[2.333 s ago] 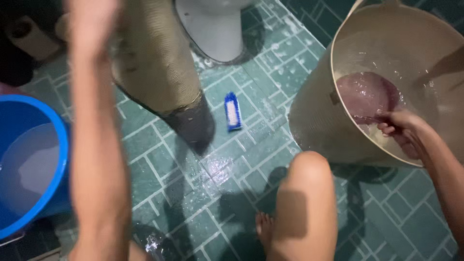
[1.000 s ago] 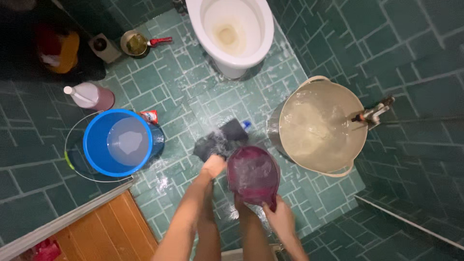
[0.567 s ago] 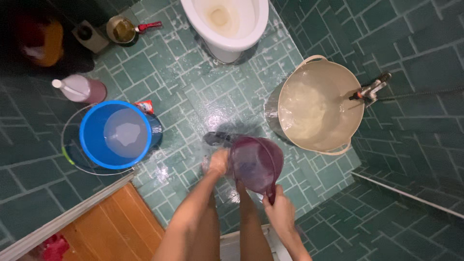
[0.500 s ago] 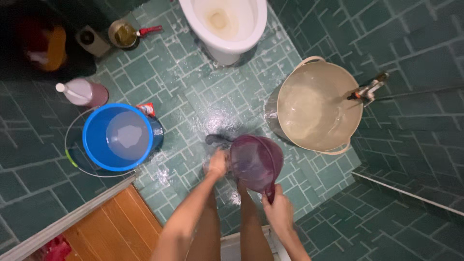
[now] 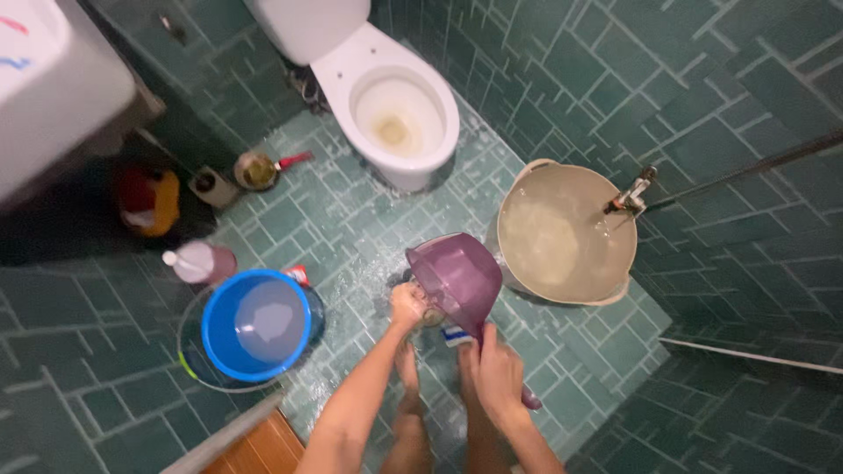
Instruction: The person washes a dark textured floor mat in a bathroom by sprinkling detergent, pouring water from a ladle, and scrubbing the surface with a hand brush before rinsing and wringing it.
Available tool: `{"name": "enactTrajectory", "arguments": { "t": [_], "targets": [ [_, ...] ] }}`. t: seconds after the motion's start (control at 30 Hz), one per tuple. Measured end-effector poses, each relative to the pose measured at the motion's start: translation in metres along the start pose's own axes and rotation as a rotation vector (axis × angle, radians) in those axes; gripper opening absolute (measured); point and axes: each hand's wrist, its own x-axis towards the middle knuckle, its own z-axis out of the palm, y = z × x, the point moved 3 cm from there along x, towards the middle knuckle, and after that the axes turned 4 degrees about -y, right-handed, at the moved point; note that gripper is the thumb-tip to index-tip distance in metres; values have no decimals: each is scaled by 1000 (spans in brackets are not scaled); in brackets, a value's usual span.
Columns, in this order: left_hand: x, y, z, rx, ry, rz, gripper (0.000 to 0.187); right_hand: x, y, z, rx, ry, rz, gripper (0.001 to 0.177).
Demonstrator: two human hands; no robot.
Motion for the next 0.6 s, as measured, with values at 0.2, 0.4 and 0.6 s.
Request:
{"name": "enactTrajectory", "arguments": {
  "t": [0.2, 0.4, 0.6],
  "targets": [
    [17, 7, -26, 25, 148, -207, 11, 20, -22, -14, 26, 187, -152, 25],
    [18, 27, -59, -115, 104, -40, 34, 63, 41, 12, 132, 37, -29, 47],
    [26, 52, -105, -36, 310, -127, 46, 151, 239, 107, -85, -265, 325, 57]
  ]
}}
